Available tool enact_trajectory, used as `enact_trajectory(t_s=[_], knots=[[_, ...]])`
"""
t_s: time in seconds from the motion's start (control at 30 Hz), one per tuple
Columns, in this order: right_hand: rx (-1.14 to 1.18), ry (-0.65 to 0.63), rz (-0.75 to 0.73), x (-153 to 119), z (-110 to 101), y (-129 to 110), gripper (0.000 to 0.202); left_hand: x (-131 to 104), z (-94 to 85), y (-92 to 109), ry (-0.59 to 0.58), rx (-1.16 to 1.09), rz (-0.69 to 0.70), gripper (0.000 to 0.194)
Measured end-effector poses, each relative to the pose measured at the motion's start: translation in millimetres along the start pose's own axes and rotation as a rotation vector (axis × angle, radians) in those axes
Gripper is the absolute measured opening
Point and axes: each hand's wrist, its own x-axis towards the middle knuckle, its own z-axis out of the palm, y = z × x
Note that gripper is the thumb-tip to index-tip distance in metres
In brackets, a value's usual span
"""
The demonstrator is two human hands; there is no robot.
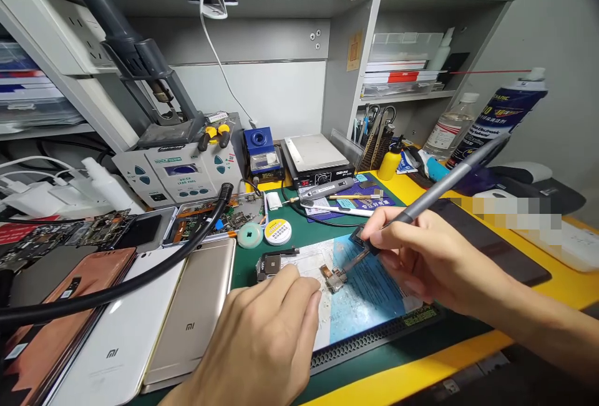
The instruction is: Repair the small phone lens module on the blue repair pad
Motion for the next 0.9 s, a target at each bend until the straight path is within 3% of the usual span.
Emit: enact_trajectory(t_s=[0.33, 0.67, 0.9], knots=[[-0.28, 0.149, -0.191, -7, 15, 8, 0.017, -2, 2.7, 0, 0.06, -0.002, -0.023, 0.014], [-0.3, 0.126, -0.221, -11, 15, 16, 0.018, -3, 4.4, 0, 0.05, 0.011, -0.044, 0.012], [-0.306, 0.19, -0.201, -8, 13, 15, 0.017, -4, 4.3, -1, 0.027, 0.018, -0.046, 0.013]])
